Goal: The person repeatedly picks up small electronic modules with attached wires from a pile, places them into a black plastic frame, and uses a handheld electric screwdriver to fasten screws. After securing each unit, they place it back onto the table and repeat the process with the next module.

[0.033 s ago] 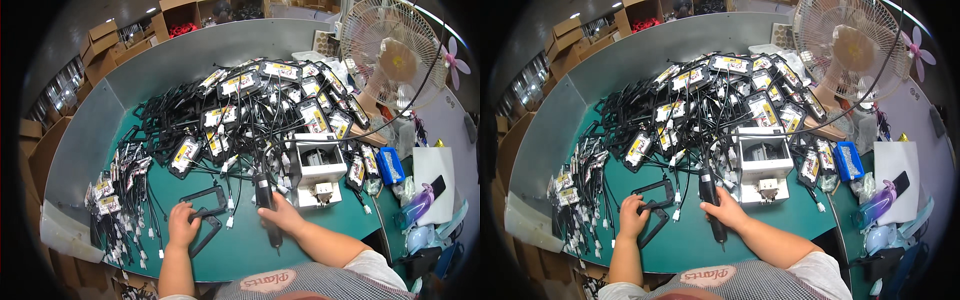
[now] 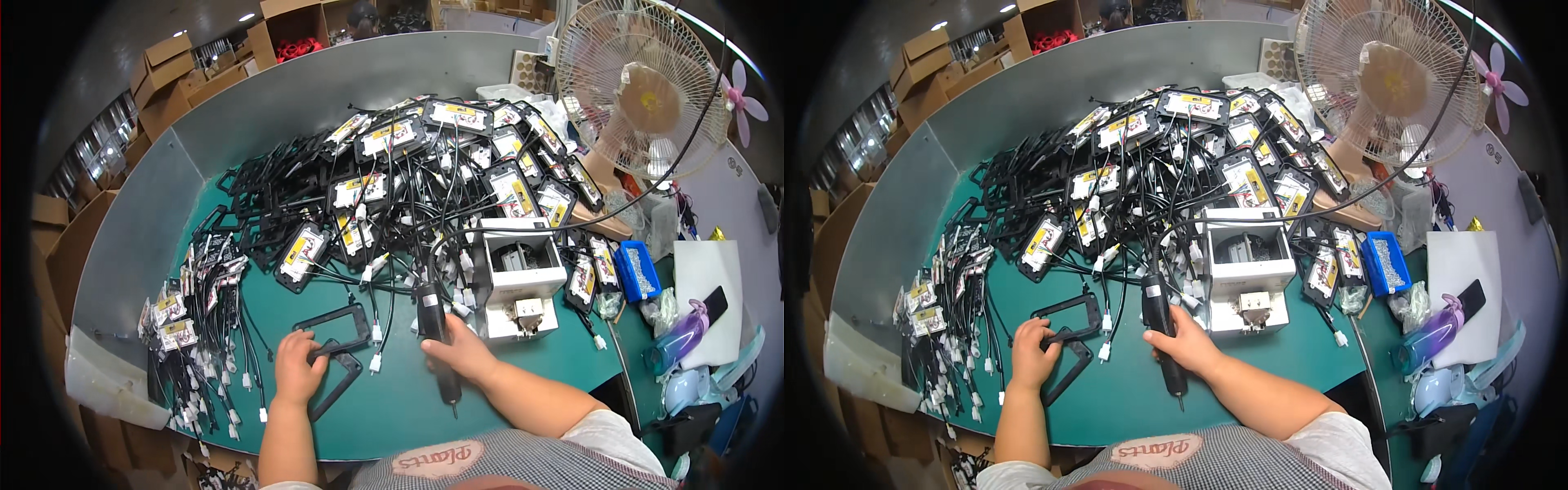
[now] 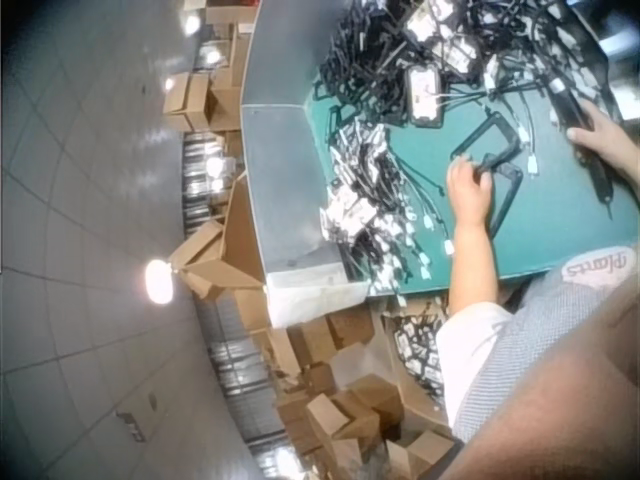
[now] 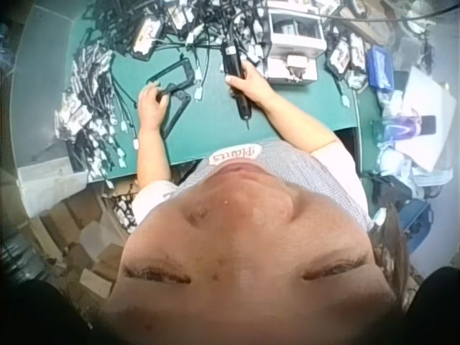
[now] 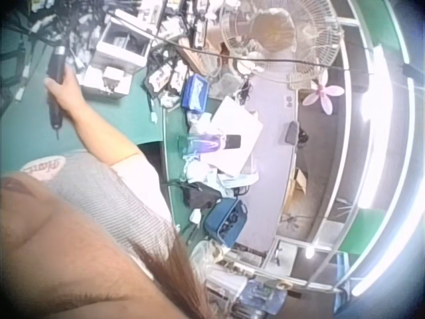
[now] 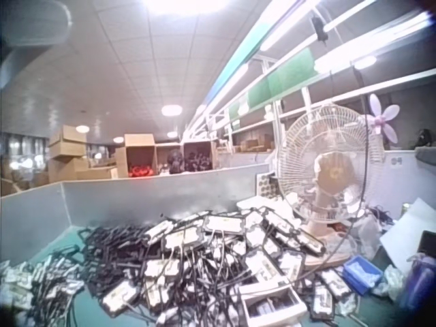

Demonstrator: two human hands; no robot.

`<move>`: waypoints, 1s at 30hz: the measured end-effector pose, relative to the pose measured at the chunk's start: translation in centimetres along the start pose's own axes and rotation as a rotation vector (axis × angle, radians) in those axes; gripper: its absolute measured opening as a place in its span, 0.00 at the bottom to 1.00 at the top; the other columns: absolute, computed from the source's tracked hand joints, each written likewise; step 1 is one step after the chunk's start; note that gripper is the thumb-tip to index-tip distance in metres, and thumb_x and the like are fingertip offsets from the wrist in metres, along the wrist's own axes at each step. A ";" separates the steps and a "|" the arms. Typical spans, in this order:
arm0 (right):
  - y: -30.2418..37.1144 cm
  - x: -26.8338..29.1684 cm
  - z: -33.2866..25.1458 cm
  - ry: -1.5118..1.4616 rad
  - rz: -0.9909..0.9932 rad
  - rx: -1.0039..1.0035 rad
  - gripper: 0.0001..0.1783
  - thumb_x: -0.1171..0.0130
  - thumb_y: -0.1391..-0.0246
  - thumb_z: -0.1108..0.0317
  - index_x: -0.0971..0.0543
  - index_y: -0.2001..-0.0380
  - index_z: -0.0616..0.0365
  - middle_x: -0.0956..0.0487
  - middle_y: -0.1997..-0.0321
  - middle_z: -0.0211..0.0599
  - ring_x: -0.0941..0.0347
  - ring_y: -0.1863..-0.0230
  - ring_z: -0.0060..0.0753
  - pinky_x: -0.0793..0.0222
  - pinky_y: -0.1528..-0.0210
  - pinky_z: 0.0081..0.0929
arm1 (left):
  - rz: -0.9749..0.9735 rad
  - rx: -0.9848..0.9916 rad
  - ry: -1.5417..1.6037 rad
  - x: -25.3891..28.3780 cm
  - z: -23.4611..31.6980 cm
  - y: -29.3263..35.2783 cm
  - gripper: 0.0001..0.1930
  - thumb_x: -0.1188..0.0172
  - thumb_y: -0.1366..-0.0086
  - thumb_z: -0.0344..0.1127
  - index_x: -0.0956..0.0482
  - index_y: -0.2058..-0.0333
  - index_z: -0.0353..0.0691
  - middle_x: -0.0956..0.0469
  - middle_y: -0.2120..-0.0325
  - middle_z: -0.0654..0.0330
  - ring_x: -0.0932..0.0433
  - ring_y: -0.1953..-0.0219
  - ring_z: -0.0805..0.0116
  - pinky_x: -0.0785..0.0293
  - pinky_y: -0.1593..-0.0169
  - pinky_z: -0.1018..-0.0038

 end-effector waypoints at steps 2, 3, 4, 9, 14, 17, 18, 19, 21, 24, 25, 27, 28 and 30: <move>0.1 0.0 0.2 0.007 0.016 -0.008 0.27 0.35 0.47 0.66 0.37 0.49 0.63 0.28 0.64 0.35 0.27 0.72 0.23 0.27 0.70 0.25 | 0.004 0.006 -0.005 0.0 0.0 0.2 0.10 0.33 0.55 0.29 0.23 0.72 0.37 0.22 0.57 0.51 0.27 0.49 0.48 0.31 0.45 0.58; 0.2 0.0 0.5 0.006 0.024 -0.014 0.28 0.35 0.47 0.66 0.37 0.48 0.63 0.28 0.64 0.34 0.27 0.72 0.23 0.27 0.70 0.26 | -0.001 0.006 -0.003 -0.1 0.0 0.3 0.10 0.33 0.55 0.29 0.23 0.72 0.37 0.22 0.57 0.50 0.27 0.49 0.48 0.32 0.45 0.58; 0.2 0.0 0.4 0.015 0.036 -0.012 0.28 0.35 0.47 0.66 0.37 0.49 0.63 0.28 0.64 0.34 0.27 0.72 0.23 0.27 0.70 0.26 | -0.006 0.007 -0.002 -0.2 -0.1 0.2 0.10 0.33 0.55 0.29 0.23 0.73 0.37 0.22 0.57 0.50 0.27 0.49 0.48 0.32 0.45 0.58; -0.1 0.5 0.7 -0.018 0.038 0.054 0.27 0.35 0.47 0.66 0.36 0.48 0.63 0.27 0.64 0.34 0.27 0.72 0.24 0.26 0.69 0.26 | -0.026 0.027 0.008 0.0 0.1 0.0 0.10 0.32 0.54 0.30 0.24 0.73 0.37 0.22 0.57 0.50 0.28 0.49 0.48 0.32 0.45 0.58; 0.2 0.3 0.5 0.008 0.057 0.065 0.27 0.35 0.47 0.67 0.35 0.49 0.63 0.27 0.64 0.33 0.27 0.72 0.24 0.26 0.69 0.27 | -0.008 0.026 0.010 0.0 -0.3 0.6 0.12 0.30 0.54 0.31 0.25 0.74 0.37 0.21 0.58 0.52 0.28 0.49 0.49 0.31 0.46 0.59; 0.0 0.5 0.7 0.023 0.059 0.072 0.27 0.35 0.47 0.67 0.35 0.49 0.63 0.27 0.65 0.34 0.27 0.72 0.24 0.26 0.69 0.27 | -0.019 0.041 0.007 -0.2 -0.1 0.6 0.13 0.30 0.55 0.31 0.25 0.74 0.36 0.21 0.59 0.53 0.27 0.50 0.49 0.31 0.46 0.59; 0.0 0.4 0.8 0.019 0.057 0.075 0.27 0.35 0.48 0.66 0.35 0.49 0.63 0.27 0.64 0.34 0.27 0.73 0.24 0.26 0.69 0.26 | -0.021 0.042 0.006 -0.1 -0.2 0.5 0.13 0.29 0.55 0.31 0.25 0.74 0.36 0.21 0.59 0.53 0.27 0.50 0.49 0.31 0.46 0.59; 0.0 0.3 0.9 0.015 0.056 0.078 0.28 0.35 0.48 0.66 0.35 0.49 0.63 0.26 0.64 0.34 0.27 0.73 0.24 0.27 0.69 0.26 | -0.023 0.043 0.005 -0.1 -0.2 0.5 0.13 0.29 0.55 0.31 0.25 0.74 0.36 0.22 0.59 0.53 0.27 0.50 0.49 0.31 0.47 0.59; 0.0 0.3 1.0 0.012 0.056 0.063 0.29 0.34 0.48 0.65 0.35 0.48 0.64 0.26 0.64 0.35 0.27 0.73 0.24 0.27 0.69 0.26 | -0.020 0.038 0.000 -0.1 -0.3 0.3 0.13 0.29 0.56 0.31 0.26 0.74 0.36 0.22 0.59 0.53 0.28 0.50 0.49 0.31 0.47 0.59; -0.1 0.3 1.0 0.031 0.052 0.059 0.31 0.34 0.48 0.65 0.36 0.47 0.64 0.26 0.64 0.35 0.27 0.73 0.24 0.27 0.69 0.26 | -0.020 0.031 -0.010 -0.1 -0.2 0.4 0.13 0.29 0.56 0.31 0.26 0.74 0.36 0.22 0.59 0.53 0.28 0.50 0.49 0.31 0.47 0.59; -0.2 0.4 1.0 0.042 0.049 0.061 0.31 0.34 0.48 0.64 0.37 0.46 0.64 0.26 0.64 0.35 0.27 0.73 0.24 0.27 0.69 0.26 | -0.021 0.031 -0.009 -0.1 -0.2 0.4 0.13 0.29 0.56 0.31 0.26 0.74 0.36 0.22 0.59 0.53 0.28 0.50 0.49 0.31 0.47 0.59; -0.2 0.5 1.1 0.053 0.054 0.056 0.32 0.33 0.48 0.64 0.37 0.46 0.64 0.26 0.64 0.35 0.27 0.73 0.24 0.27 0.69 0.26 | -0.020 0.027 -0.009 -0.2 0.0 0.2 0.13 0.30 0.55 0.31 0.25 0.73 0.37 0.22 0.59 0.53 0.28 0.50 0.49 0.32 0.47 0.59; -0.3 0.6 1.1 0.059 0.056 0.055 0.33 0.33 0.48 0.64 0.38 0.45 0.64 0.26 0.64 0.34 0.27 0.73 0.24 0.27 0.69 0.26 | -0.021 0.023 -0.012 -0.1 0.1 0.2 0.13 0.30 0.55 0.31 0.25 0.73 0.37 0.22 0.59 0.52 0.28 0.50 0.48 0.32 0.47 0.59; 0.0 0.4 0.9 0.029 0.052 0.022 0.33 0.34 0.48 0.66 0.38 0.44 0.64 0.26 0.64 0.34 0.27 0.73 0.24 0.27 0.70 0.26 | -0.030 0.020 -0.008 -0.2 0.1 0.4 0.13 0.30 0.55 0.31 0.25 0.73 0.37 0.22 0.59 0.52 0.28 0.51 0.48 0.32 0.47 0.58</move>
Point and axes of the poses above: each hand's wrist, its own y-axis away from the middle knuckle, its own x-axis out of the back of the hand, z = x × y, the point moved 8 cm from there along -y, towards the middle knuckle
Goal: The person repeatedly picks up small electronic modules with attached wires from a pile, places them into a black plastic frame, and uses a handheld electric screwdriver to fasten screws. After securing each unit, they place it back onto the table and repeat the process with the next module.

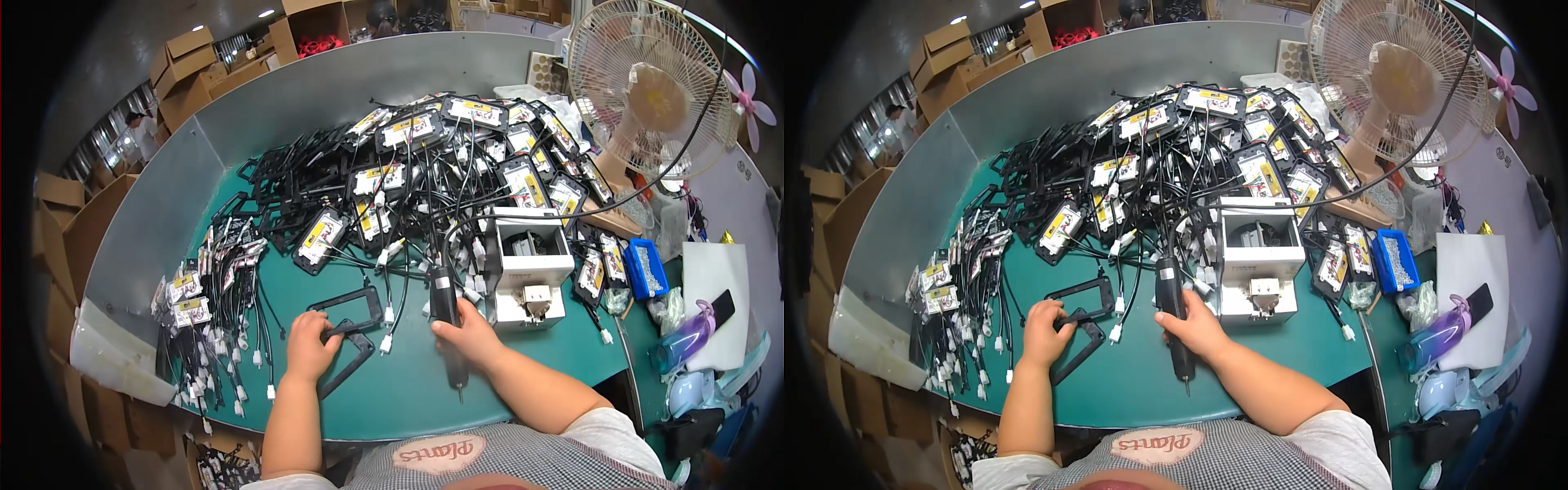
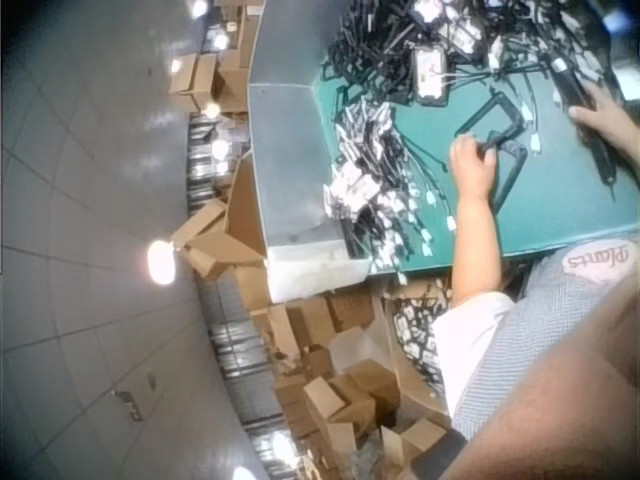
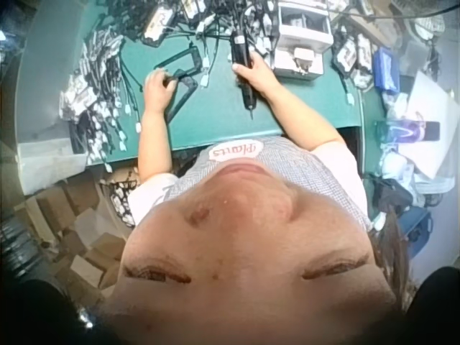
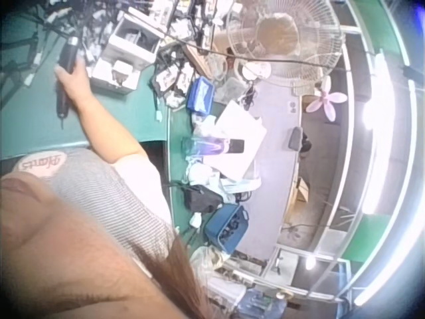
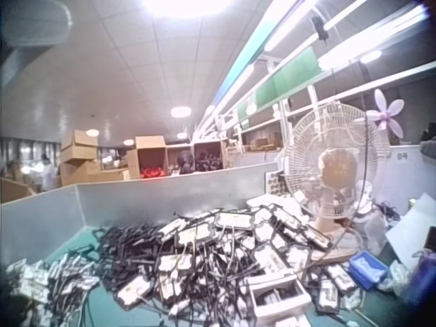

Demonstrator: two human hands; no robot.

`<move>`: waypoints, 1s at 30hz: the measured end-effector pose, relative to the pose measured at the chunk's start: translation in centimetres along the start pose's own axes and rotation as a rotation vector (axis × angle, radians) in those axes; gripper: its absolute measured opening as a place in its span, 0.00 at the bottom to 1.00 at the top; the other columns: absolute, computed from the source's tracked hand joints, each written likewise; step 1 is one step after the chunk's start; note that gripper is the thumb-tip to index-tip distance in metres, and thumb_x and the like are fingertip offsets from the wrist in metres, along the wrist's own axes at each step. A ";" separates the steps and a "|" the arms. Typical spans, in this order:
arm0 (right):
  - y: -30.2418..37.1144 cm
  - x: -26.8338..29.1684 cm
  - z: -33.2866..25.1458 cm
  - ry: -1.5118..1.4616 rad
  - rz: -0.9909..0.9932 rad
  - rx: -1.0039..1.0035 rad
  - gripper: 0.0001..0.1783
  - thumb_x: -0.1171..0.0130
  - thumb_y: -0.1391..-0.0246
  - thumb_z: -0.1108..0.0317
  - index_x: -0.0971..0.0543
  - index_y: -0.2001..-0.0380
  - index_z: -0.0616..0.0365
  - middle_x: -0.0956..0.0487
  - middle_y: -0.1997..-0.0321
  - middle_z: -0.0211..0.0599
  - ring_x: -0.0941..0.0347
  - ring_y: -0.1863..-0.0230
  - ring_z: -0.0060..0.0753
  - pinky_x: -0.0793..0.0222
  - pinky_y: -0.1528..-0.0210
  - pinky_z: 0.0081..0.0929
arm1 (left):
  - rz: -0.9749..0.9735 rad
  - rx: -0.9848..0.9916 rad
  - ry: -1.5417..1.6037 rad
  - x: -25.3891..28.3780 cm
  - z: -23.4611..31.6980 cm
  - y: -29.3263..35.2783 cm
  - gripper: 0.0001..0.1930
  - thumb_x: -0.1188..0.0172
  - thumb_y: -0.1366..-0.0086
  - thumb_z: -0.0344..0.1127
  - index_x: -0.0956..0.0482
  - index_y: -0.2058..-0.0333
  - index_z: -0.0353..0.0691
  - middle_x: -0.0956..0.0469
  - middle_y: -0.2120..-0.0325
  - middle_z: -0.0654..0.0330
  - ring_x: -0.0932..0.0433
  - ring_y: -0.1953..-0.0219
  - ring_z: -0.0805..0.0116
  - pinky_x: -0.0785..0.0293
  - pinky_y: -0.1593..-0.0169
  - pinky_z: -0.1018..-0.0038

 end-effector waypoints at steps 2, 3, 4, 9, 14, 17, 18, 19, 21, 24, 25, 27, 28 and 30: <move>-0.1 0.0 -0.2 -0.012 -0.001 -0.006 0.33 0.34 0.48 0.66 0.38 0.44 0.63 0.27 0.64 0.34 0.27 0.73 0.24 0.27 0.70 0.26 | -0.005 -0.012 0.009 0.0 0.0 -0.2 0.12 0.30 0.55 0.32 0.25 0.73 0.37 0.22 0.60 0.52 0.28 0.51 0.48 0.32 0.47 0.58; 0.1 -0.1 -0.4 -0.011 -0.001 -0.022 0.31 0.35 0.47 0.67 0.38 0.45 0.63 0.27 0.64 0.35 0.27 0.73 0.24 0.28 0.70 0.26 | -0.024 -0.008 -0.003 0.0 0.1 -0.3 0.13 0.30 0.55 0.32 0.25 0.73 0.37 0.22 0.60 0.52 0.28 0.51 0.48 0.32 0.47 0.58; 0.1 -0.2 -0.5 -0.021 -0.008 -0.028 0.30 0.35 0.47 0.67 0.38 0.46 0.63 0.27 0.64 0.35 0.27 0.73 0.24 0.28 0.70 0.26 | -0.021 -0.008 0.002 0.0 0.2 -0.4 0.13 0.30 0.55 0.32 0.25 0.73 0.37 0.22 0.60 0.52 0.28 0.51 0.48 0.32 0.47 0.57; -0.1 -0.5 -0.8 -0.055 -0.050 -0.050 0.26 0.36 0.47 0.70 0.36 0.50 0.63 0.27 0.65 0.35 0.27 0.72 0.24 0.28 0.69 0.25 | -0.008 -0.029 0.009 -0.1 -0.2 -0.5 0.13 0.31 0.57 0.31 0.26 0.73 0.38 0.23 0.60 0.51 0.28 0.52 0.47 0.32 0.47 0.57; -0.4 -0.4 -0.3 -0.111 -0.077 -0.076 0.27 0.35 0.47 0.71 0.37 0.48 0.64 0.26 0.65 0.34 0.27 0.70 0.24 0.27 0.68 0.25 | -0.025 -0.003 0.018 -0.1 -0.2 -0.7 0.14 0.30 0.58 0.31 0.26 0.73 0.39 0.23 0.58 0.50 0.28 0.50 0.45 0.32 0.47 0.55; -0.6 -0.3 0.0 -0.139 -0.072 -0.107 0.29 0.35 0.48 0.71 0.37 0.47 0.64 0.26 0.65 0.35 0.27 0.70 0.24 0.27 0.66 0.25 | -0.045 0.008 0.018 -0.2 -0.3 -1.0 0.14 0.30 0.59 0.30 0.26 0.73 0.39 0.24 0.56 0.49 0.29 0.48 0.45 0.33 0.45 0.56; -0.6 -0.2 0.1 -0.150 -0.074 -0.105 0.29 0.34 0.48 0.71 0.38 0.48 0.64 0.26 0.65 0.35 0.27 0.70 0.24 0.27 0.66 0.25 | -0.045 0.010 0.021 -0.2 -0.2 -1.0 0.15 0.30 0.59 0.30 0.27 0.73 0.39 0.25 0.55 0.49 0.29 0.48 0.45 0.33 0.45 0.56; -0.4 -0.1 0.2 -0.147 -0.073 -0.108 0.29 0.34 0.48 0.71 0.38 0.48 0.64 0.26 0.66 0.34 0.27 0.70 0.24 0.28 0.66 0.25 | -0.059 0.021 0.027 -0.4 -0.2 -0.9 0.15 0.30 0.59 0.30 0.27 0.73 0.39 0.25 0.55 0.49 0.29 0.48 0.45 0.33 0.45 0.56; -0.5 -0.3 -0.2 -0.141 -0.083 -0.095 0.29 0.34 0.49 0.71 0.38 0.48 0.64 0.26 0.67 0.34 0.27 0.70 0.24 0.28 0.65 0.25 | -0.070 0.036 0.029 -0.3 -0.3 -1.1 0.15 0.30 0.58 0.30 0.28 0.74 0.39 0.25 0.55 0.49 0.30 0.47 0.44 0.34 0.44 0.56; -0.7 -0.2 -0.2 -0.160 -0.085 -0.113 0.29 0.34 0.49 0.72 0.37 0.48 0.63 0.27 0.68 0.33 0.27 0.70 0.23 0.28 0.66 0.25 | -0.060 0.015 0.015 -0.3 -0.2 -1.2 0.15 0.29 0.59 0.30 0.29 0.75 0.39 0.25 0.54 0.49 0.30 0.47 0.44 0.34 0.44 0.56; -0.6 -0.2 -0.2 -0.156 -0.090 -0.106 0.29 0.34 0.49 0.72 0.37 0.48 0.63 0.27 0.68 0.33 0.27 0.70 0.24 0.28 0.66 0.25 | -0.069 0.021 0.016 -0.3 -0.3 -1.0 0.15 0.29 0.59 0.30 0.30 0.76 0.39 0.25 0.54 0.49 0.30 0.47 0.44 0.34 0.44 0.56; -0.6 -0.4 -0.3 -0.151 -0.107 -0.085 0.28 0.34 0.49 0.72 0.37 0.48 0.63 0.27 0.68 0.33 0.27 0.70 0.24 0.28 0.66 0.25 | -0.080 0.030 0.012 -0.2 -0.3 -1.0 0.16 0.29 0.59 0.30 0.30 0.76 0.39 0.25 0.54 0.48 0.30 0.47 0.45 0.34 0.44 0.56; -0.8 -0.4 -0.6 -0.153 -0.106 -0.082 0.29 0.35 0.49 0.72 0.37 0.48 0.63 0.27 0.68 0.33 0.27 0.70 0.24 0.28 0.66 0.25 | -0.073 0.026 0.011 -0.1 -0.3 -1.2 0.16 0.29 0.59 0.30 0.30 0.76 0.39 0.25 0.54 0.48 0.30 0.47 0.45 0.34 0.45 0.56; -0.7 -0.4 -0.4 -0.164 -0.098 -0.105 0.29 0.35 0.49 0.72 0.37 0.48 0.63 0.27 0.68 0.33 0.27 0.70 0.24 0.28 0.66 0.25 | -0.083 0.032 0.015 -0.3 -0.4 -1.1 0.16 0.29 0.59 0.30 0.31 0.77 0.38 0.25 0.54 0.48 0.30 0.47 0.45 0.34 0.45 0.57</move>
Point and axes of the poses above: each hand's wrist, its own y-axis away from the middle knuckle, its own x-axis out of the back of the hand, z = x × y, the point moved 8 cm from there along -y, towards the middle knuckle
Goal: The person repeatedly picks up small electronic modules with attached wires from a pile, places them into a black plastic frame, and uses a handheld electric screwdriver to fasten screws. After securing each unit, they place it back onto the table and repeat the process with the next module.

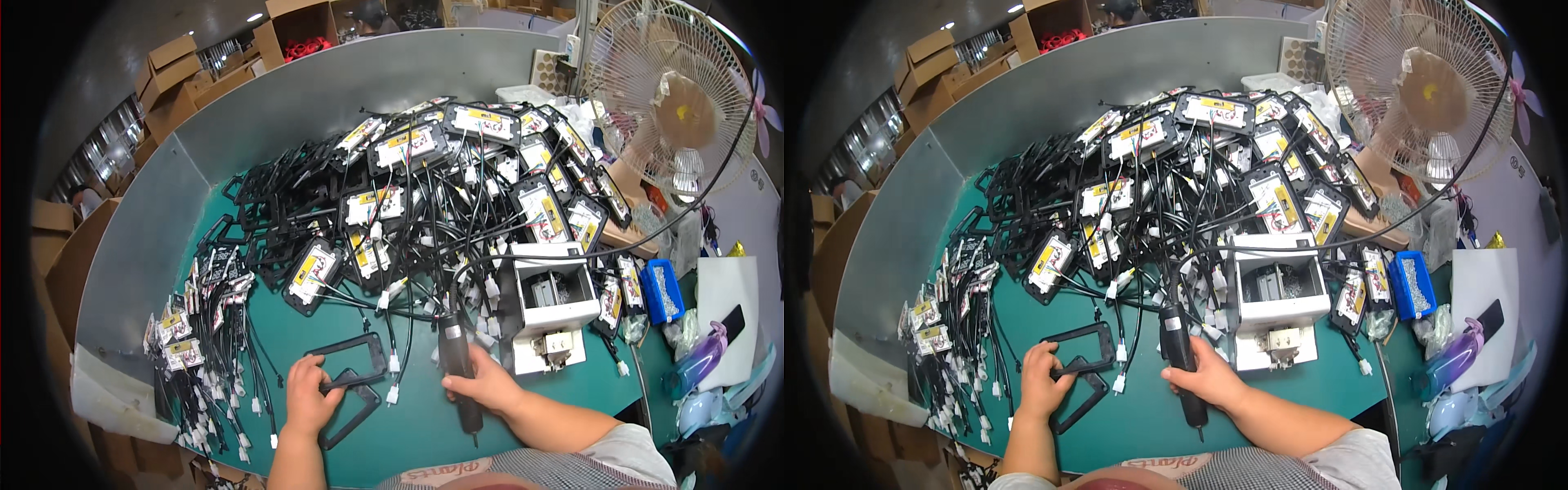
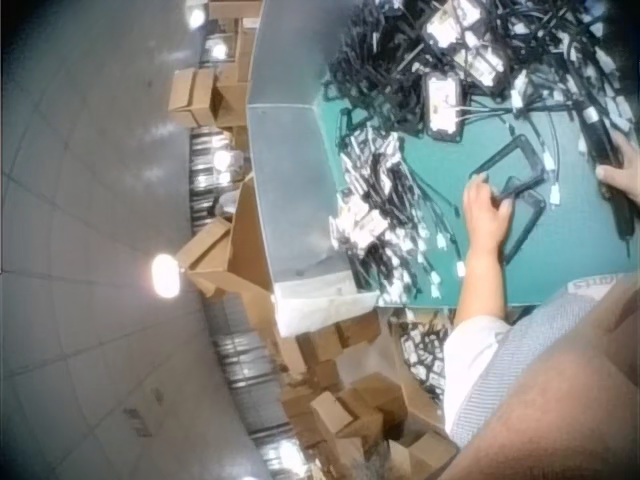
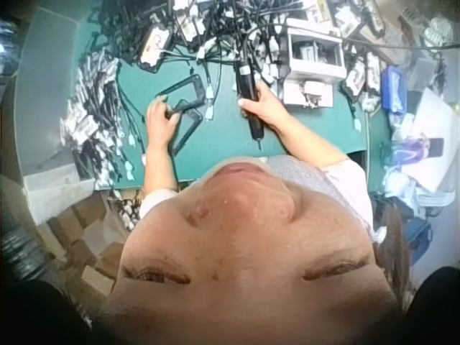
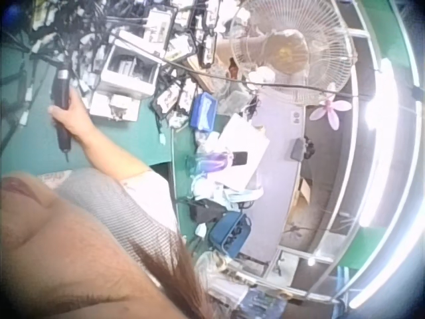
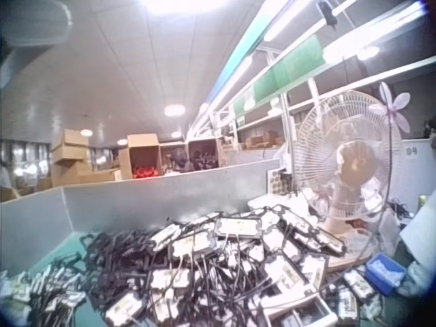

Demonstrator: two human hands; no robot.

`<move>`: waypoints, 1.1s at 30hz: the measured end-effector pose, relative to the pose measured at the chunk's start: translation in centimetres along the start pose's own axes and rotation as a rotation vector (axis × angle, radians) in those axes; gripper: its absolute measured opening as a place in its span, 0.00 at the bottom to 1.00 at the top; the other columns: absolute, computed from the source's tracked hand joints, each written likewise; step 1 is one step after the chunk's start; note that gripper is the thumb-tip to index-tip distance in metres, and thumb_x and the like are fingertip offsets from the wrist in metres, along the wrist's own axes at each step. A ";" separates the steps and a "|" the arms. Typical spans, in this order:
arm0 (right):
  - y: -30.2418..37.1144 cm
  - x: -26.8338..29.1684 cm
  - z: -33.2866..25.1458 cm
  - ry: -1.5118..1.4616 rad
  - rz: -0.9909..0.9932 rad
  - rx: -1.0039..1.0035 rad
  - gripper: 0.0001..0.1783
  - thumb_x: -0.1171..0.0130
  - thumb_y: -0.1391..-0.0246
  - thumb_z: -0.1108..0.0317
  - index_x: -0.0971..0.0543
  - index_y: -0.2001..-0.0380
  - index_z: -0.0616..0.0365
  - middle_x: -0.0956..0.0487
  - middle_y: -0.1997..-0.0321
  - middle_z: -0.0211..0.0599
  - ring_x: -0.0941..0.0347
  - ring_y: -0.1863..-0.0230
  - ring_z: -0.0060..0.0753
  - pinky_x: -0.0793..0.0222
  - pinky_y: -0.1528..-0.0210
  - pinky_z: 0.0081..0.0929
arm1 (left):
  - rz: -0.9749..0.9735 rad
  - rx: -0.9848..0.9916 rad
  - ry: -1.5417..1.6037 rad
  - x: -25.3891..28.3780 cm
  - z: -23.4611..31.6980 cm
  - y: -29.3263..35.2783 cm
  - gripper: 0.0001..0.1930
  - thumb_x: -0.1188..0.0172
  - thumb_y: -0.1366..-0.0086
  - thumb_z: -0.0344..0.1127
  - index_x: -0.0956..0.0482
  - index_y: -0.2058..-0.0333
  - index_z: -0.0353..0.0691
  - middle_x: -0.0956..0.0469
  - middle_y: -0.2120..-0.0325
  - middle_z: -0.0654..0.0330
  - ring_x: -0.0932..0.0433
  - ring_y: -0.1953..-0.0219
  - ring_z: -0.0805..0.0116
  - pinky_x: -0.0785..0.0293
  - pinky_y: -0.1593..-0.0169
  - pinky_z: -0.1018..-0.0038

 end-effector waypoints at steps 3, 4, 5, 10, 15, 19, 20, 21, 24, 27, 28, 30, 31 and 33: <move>0.0 0.0 -0.2 0.007 0.019 -0.005 0.29 0.34 0.49 0.72 0.37 0.48 0.63 0.27 0.68 0.33 0.27 0.71 0.23 0.28 0.67 0.25 | 0.021 -0.009 -0.009 0.0 0.0 -0.2 0.16 0.29 0.59 0.29 0.31 0.77 0.38 0.25 0.54 0.49 0.30 0.47 0.46 0.33 0.45 0.57; 0.2 -0.1 0.0 0.008 0.017 -0.010 0.29 0.34 0.49 0.72 0.38 0.47 0.63 0.27 0.68 0.33 0.27 0.71 0.23 0.28 0.67 0.25 | 0.015 -0.002 -0.005 -0.1 -0.1 0.1 0.16 0.29 0.60 0.29 0.31 0.77 0.38 0.25 0.54 0.49 0.30 0.47 0.46 0.33 0.45 0.57; 0.3 -0.1 0.0 0.012 0.013 -0.007 0.29 0.34 0.49 0.72 0.38 0.47 0.63 0.27 0.67 0.33 0.27 0.71 0.23 0.28 0.67 0.25 | 0.016 0.000 -0.003 -0.1 -0.2 0.2 0.16 0.28 0.60 0.29 0.31 0.77 0.38 0.25 0.54 0.49 0.30 0.47 0.46 0.33 0.45 0.57; 0.2 -0.1 -0.1 0.011 0.012 0.002 0.29 0.34 0.49 0.71 0.37 0.47 0.63 0.27 0.68 0.33 0.27 0.71 0.23 0.28 0.67 0.25 | 0.033 0.004 0.019 0.0 -0.3 0.0 0.17 0.28 0.61 0.27 0.30 0.77 0.38 0.24 0.55 0.49 0.29 0.48 0.46 0.33 0.46 0.57; 0.2 0.0 -0.1 0.017 0.011 0.000 0.28 0.34 0.49 0.71 0.36 0.49 0.63 0.27 0.68 0.32 0.28 0.71 0.23 0.28 0.67 0.25 | 0.039 -0.009 0.028 0.0 -0.3 0.0 0.18 0.26 0.63 0.28 0.30 0.77 0.38 0.24 0.55 0.49 0.29 0.49 0.45 0.32 0.46 0.56; 0.4 -0.2 -0.3 0.009 0.004 0.003 0.28 0.35 0.49 0.72 0.37 0.48 0.62 0.27 0.67 0.33 0.28 0.71 0.23 0.28 0.67 0.25 | 0.017 0.003 0.025 0.0 -0.3 0.2 0.17 0.26 0.61 0.29 0.29 0.77 0.38 0.24 0.55 0.49 0.29 0.48 0.45 0.32 0.46 0.57; 0.1 -0.2 -0.5 0.003 0.011 0.011 0.28 0.35 0.49 0.73 0.37 0.48 0.62 0.27 0.67 0.33 0.28 0.71 0.24 0.28 0.68 0.25 | 0.026 0.003 0.021 0.0 -0.3 -0.2 0.17 0.26 0.61 0.29 0.29 0.77 0.38 0.24 0.55 0.50 0.29 0.48 0.45 0.32 0.46 0.57; 0.1 0.0 -0.6 0.024 0.036 -0.006 0.28 0.35 0.49 0.73 0.37 0.47 0.62 0.28 0.67 0.33 0.28 0.71 0.24 0.28 0.68 0.26 | 0.036 0.003 0.017 0.0 -0.3 -0.3 0.17 0.27 0.60 0.29 0.29 0.77 0.38 0.24 0.54 0.50 0.29 0.48 0.46 0.32 0.46 0.56; 0.6 -0.1 -0.2 0.013 0.040 -0.006 0.29 0.35 0.49 0.73 0.37 0.47 0.62 0.28 0.67 0.33 0.28 0.70 0.24 0.28 0.68 0.26 | 0.023 0.016 0.025 0.0 -0.6 0.3 0.16 0.27 0.60 0.29 0.29 0.76 0.39 0.24 0.54 0.50 0.29 0.47 0.46 0.33 0.45 0.56; 0.4 -0.3 0.1 0.029 0.037 0.007 0.29 0.35 0.49 0.74 0.37 0.47 0.61 0.27 0.66 0.33 0.27 0.71 0.25 0.27 0.68 0.26 | 0.017 0.039 0.020 0.2 -0.9 0.5 0.17 0.27 0.60 0.30 0.28 0.75 0.39 0.24 0.54 0.50 0.29 0.47 0.46 0.33 0.45 0.57; 0.3 -0.2 0.1 0.030 0.031 0.013 0.29 0.35 0.49 0.74 0.37 0.47 0.61 0.27 0.66 0.33 0.27 0.72 0.25 0.27 0.68 0.26 | 0.022 0.024 0.035 -0.1 -1.0 0.6 0.17 0.27 0.59 0.30 0.27 0.74 0.39 0.24 0.54 0.51 0.29 0.47 0.47 0.33 0.44 0.57; 0.5 0.0 -0.2 0.015 0.044 0.055 0.25 0.36 0.49 0.74 0.35 0.50 0.60 0.27 0.66 0.33 0.28 0.73 0.25 0.28 0.70 0.25 | 0.025 0.039 0.040 -0.3 -0.4 0.2 0.16 0.28 0.59 0.30 0.26 0.71 0.38 0.24 0.54 0.52 0.29 0.46 0.47 0.33 0.44 0.58; 0.3 -0.2 -0.3 0.020 0.046 0.062 0.25 0.36 0.49 0.75 0.35 0.50 0.60 0.27 0.66 0.33 0.28 0.73 0.24 0.28 0.70 0.25 | 0.037 0.035 0.032 -0.1 -0.6 0.0 0.16 0.28 0.59 0.29 0.25 0.71 0.38 0.24 0.54 0.52 0.29 0.46 0.48 0.33 0.43 0.58; 0.6 0.1 -0.3 0.057 0.058 0.071 0.25 0.36 0.49 0.74 0.35 0.50 0.61 0.28 0.65 0.34 0.28 0.73 0.24 0.28 0.70 0.25 | 0.032 0.030 0.032 -0.2 -0.2 0.2 0.16 0.30 0.58 0.28 0.24 0.69 0.38 0.24 0.54 0.51 0.29 0.46 0.48 0.33 0.43 0.58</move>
Point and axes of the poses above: each hand's wrist, its own y-axis away from the middle knuckle, its own x-axis out of the back of the hand, z = x × y, the point moved 8 cm from there along -y, towards the middle knuckle
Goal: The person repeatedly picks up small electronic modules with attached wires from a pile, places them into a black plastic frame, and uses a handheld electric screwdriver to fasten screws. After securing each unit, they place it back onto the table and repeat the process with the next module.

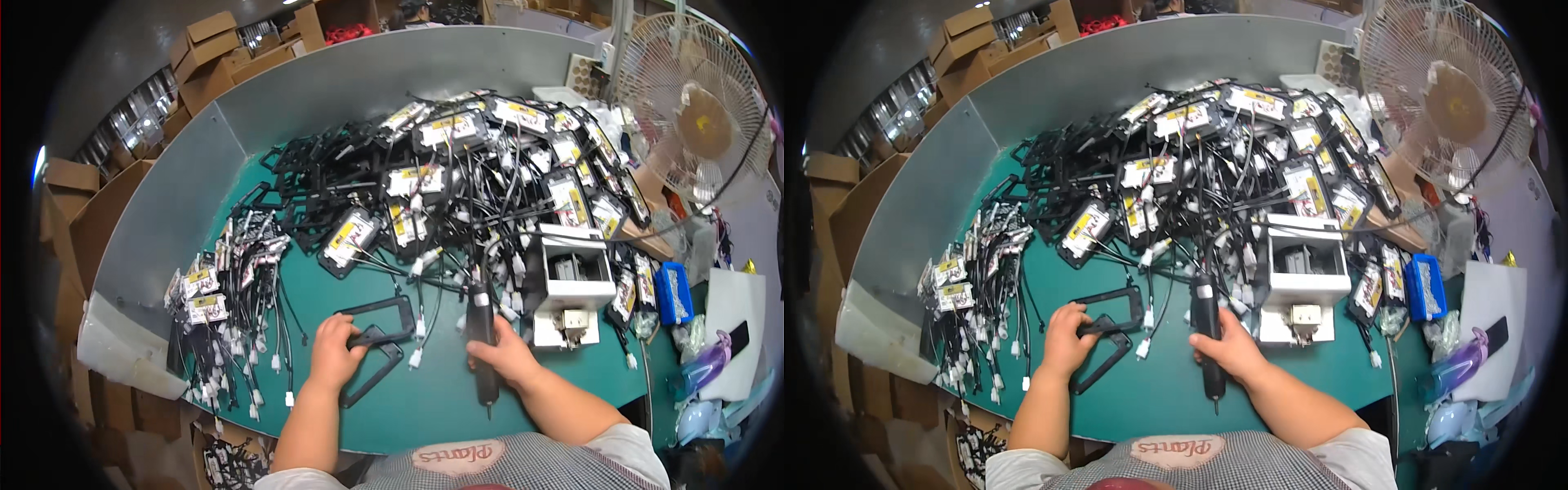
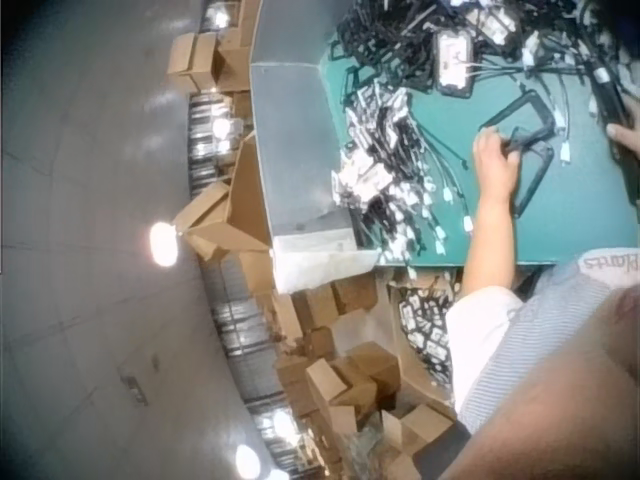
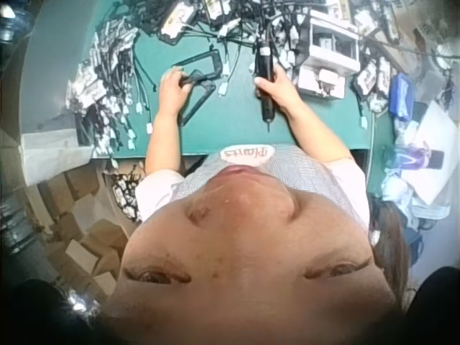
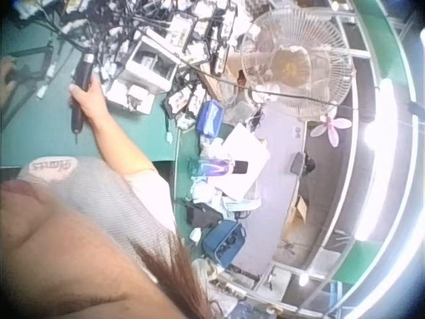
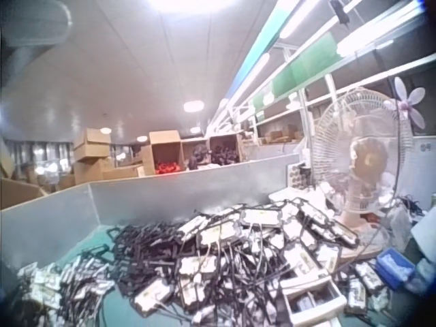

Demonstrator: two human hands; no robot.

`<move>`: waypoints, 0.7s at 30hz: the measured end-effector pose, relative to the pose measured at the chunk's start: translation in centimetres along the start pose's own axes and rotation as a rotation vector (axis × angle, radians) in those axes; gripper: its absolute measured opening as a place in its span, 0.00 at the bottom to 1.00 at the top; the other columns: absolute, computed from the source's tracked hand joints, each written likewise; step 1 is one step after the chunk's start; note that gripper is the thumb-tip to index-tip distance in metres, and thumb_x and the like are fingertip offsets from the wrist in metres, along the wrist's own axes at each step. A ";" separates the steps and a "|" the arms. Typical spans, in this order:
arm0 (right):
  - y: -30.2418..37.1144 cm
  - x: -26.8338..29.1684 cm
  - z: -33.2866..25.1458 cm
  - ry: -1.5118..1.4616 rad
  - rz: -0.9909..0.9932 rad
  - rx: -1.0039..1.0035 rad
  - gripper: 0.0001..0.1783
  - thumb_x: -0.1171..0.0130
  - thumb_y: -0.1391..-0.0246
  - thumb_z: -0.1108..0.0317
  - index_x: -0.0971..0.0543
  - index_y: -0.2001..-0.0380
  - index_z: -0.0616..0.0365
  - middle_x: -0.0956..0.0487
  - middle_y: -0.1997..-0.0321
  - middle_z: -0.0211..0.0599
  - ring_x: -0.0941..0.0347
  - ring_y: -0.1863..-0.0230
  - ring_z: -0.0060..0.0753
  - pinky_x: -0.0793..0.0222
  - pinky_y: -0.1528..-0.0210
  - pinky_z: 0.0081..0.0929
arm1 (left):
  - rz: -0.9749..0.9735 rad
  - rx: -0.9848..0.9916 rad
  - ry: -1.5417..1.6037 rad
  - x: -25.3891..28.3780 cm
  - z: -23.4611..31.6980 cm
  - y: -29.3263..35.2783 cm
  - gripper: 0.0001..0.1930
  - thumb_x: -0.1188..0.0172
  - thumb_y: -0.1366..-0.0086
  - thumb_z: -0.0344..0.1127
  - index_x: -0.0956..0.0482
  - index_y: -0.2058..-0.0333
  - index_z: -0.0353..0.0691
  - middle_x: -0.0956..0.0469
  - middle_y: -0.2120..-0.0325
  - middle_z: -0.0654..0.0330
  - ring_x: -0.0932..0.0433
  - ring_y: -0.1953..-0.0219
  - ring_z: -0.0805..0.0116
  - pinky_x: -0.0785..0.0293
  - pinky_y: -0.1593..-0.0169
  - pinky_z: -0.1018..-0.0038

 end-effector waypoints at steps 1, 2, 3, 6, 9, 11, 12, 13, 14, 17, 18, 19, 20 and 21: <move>0.1 0.1 -0.1 0.032 0.024 -0.033 0.27 0.35 0.49 0.73 0.36 0.49 0.62 0.28 0.64 0.34 0.28 0.73 0.24 0.28 0.70 0.25 | 0.018 -0.023 -0.009 -0.1 -0.4 -0.1 0.15 0.28 0.58 0.28 0.24 0.70 0.37 0.23 0.54 0.51 0.29 0.47 0.48 0.32 0.44 0.59; 0.1 0.0 -0.3 0.021 0.032 -0.030 0.27 0.35 0.49 0.73 0.36 0.49 0.62 0.28 0.65 0.34 0.28 0.73 0.24 0.28 0.70 0.26 | 0.035 -0.033 -0.024 -0.1 -0.5 0.1 0.15 0.28 0.58 0.28 0.24 0.71 0.37 0.23 0.55 0.51 0.28 0.48 0.48 0.32 0.44 0.59; 0.3 0.0 -0.4 0.011 0.042 -0.027 0.27 0.35 0.49 0.72 0.36 0.49 0.63 0.28 0.65 0.34 0.28 0.73 0.24 0.28 0.70 0.26 | 0.052 -0.044 -0.038 -0.1 -0.5 0.3 0.15 0.28 0.58 0.27 0.24 0.71 0.36 0.22 0.55 0.51 0.27 0.49 0.48 0.32 0.45 0.59; -0.1 0.5 0.0 0.055 0.040 -0.004 0.28 0.34 0.49 0.71 0.37 0.49 0.64 0.27 0.66 0.34 0.28 0.74 0.24 0.28 0.71 0.26 | 0.086 -0.070 -0.056 0.3 0.1 0.3 0.11 0.30 0.56 0.27 0.24 0.74 0.36 0.21 0.60 0.52 0.25 0.52 0.49 0.30 0.47 0.59; -0.4 0.0 0.4 0.056 0.024 0.025 0.27 0.34 0.50 0.71 0.35 0.50 0.63 0.27 0.66 0.34 0.28 0.74 0.24 0.28 0.72 0.26 | 0.131 -0.054 -0.084 1.5 0.4 1.1 0.10 0.31 0.55 0.27 0.24 0.74 0.37 0.20 0.64 0.53 0.24 0.56 0.52 0.29 0.50 0.60; -0.4 -0.1 0.7 0.028 0.005 0.061 0.27 0.34 0.50 0.71 0.34 0.50 0.63 0.26 0.66 0.34 0.27 0.74 0.24 0.28 0.72 0.25 | 0.196 -0.068 -0.079 2.0 -0.9 1.2 0.10 0.32 0.55 0.26 0.24 0.73 0.37 0.20 0.65 0.53 0.24 0.57 0.52 0.29 0.51 0.60; -0.3 0.2 0.7 0.050 0.034 0.036 0.26 0.35 0.50 0.71 0.34 0.50 0.63 0.26 0.66 0.34 0.27 0.74 0.24 0.28 0.72 0.25 | 0.225 -0.044 -0.058 2.2 -1.1 0.8 0.10 0.33 0.54 0.26 0.25 0.72 0.37 0.21 0.65 0.53 0.24 0.58 0.51 0.29 0.52 0.60; -0.1 0.3 0.7 0.069 0.055 0.003 0.26 0.35 0.49 0.71 0.34 0.50 0.63 0.26 0.66 0.34 0.28 0.74 0.24 0.29 0.72 0.25 | 0.311 -0.100 -0.070 3.3 -0.1 0.6 0.10 0.34 0.53 0.26 0.26 0.73 0.37 0.21 0.65 0.53 0.24 0.58 0.51 0.29 0.52 0.61; 0.1 0.4 0.5 0.061 0.052 0.019 0.25 0.35 0.49 0.71 0.34 0.50 0.62 0.26 0.66 0.34 0.28 0.74 0.24 0.29 0.72 0.25 | 0.329 -0.050 -0.071 3.8 -0.4 0.4 0.09 0.33 0.51 0.27 0.24 0.72 0.38 0.21 0.64 0.53 0.24 0.57 0.51 0.29 0.51 0.61; 0.1 0.5 0.0 0.080 0.048 0.038 0.24 0.35 0.49 0.69 0.33 0.52 0.62 0.27 0.66 0.33 0.28 0.74 0.25 0.28 0.71 0.26 | 0.468 -0.015 -0.119 5.1 -0.7 0.5 0.09 0.33 0.49 0.27 0.20 0.68 0.38 0.21 0.59 0.53 0.24 0.52 0.54 0.30 0.47 0.64; 0.1 0.2 0.2 0.078 0.033 0.043 0.24 0.35 0.49 0.69 0.33 0.52 0.62 0.27 0.66 0.33 0.28 0.74 0.26 0.28 0.71 0.26 | 0.502 -0.023 -0.138 5.5 -1.0 0.8 0.09 0.32 0.50 0.28 0.21 0.68 0.38 0.21 0.60 0.54 0.25 0.53 0.53 0.30 0.48 0.63; 0.1 0.0 0.3 0.075 0.021 0.048 0.24 0.35 0.49 0.69 0.33 0.52 0.62 0.27 0.66 0.33 0.27 0.74 0.26 0.27 0.70 0.27 | 0.535 -0.033 -0.156 5.8 -1.4 1.2 0.10 0.31 0.50 0.30 0.22 0.69 0.39 0.21 0.60 0.54 0.25 0.54 0.52 0.30 0.49 0.61; 0.1 0.0 0.3 0.073 0.023 0.044 0.24 0.35 0.49 0.69 0.33 0.52 0.62 0.27 0.66 0.33 0.27 0.74 0.26 0.27 0.70 0.27 | 0.528 -0.007 -0.151 5.9 -1.8 1.1 0.10 0.32 0.50 0.30 0.22 0.69 0.39 0.21 0.60 0.54 0.25 0.54 0.52 0.30 0.50 0.62; 0.1 -0.1 0.3 0.071 0.026 0.041 0.24 0.35 0.49 0.68 0.33 0.52 0.62 0.27 0.66 0.33 0.27 0.73 0.26 0.27 0.70 0.27 | 0.521 0.017 -0.145 6.0 -2.3 0.9 0.09 0.32 0.50 0.29 0.22 0.69 0.39 0.21 0.59 0.54 0.25 0.54 0.52 0.30 0.50 0.62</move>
Point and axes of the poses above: each hand's wrist, its own y-axis away from the middle knuckle, its own x-axis out of the back of the hand, z = x × y, the point moved 8 cm from there along -y, towards the middle knuckle
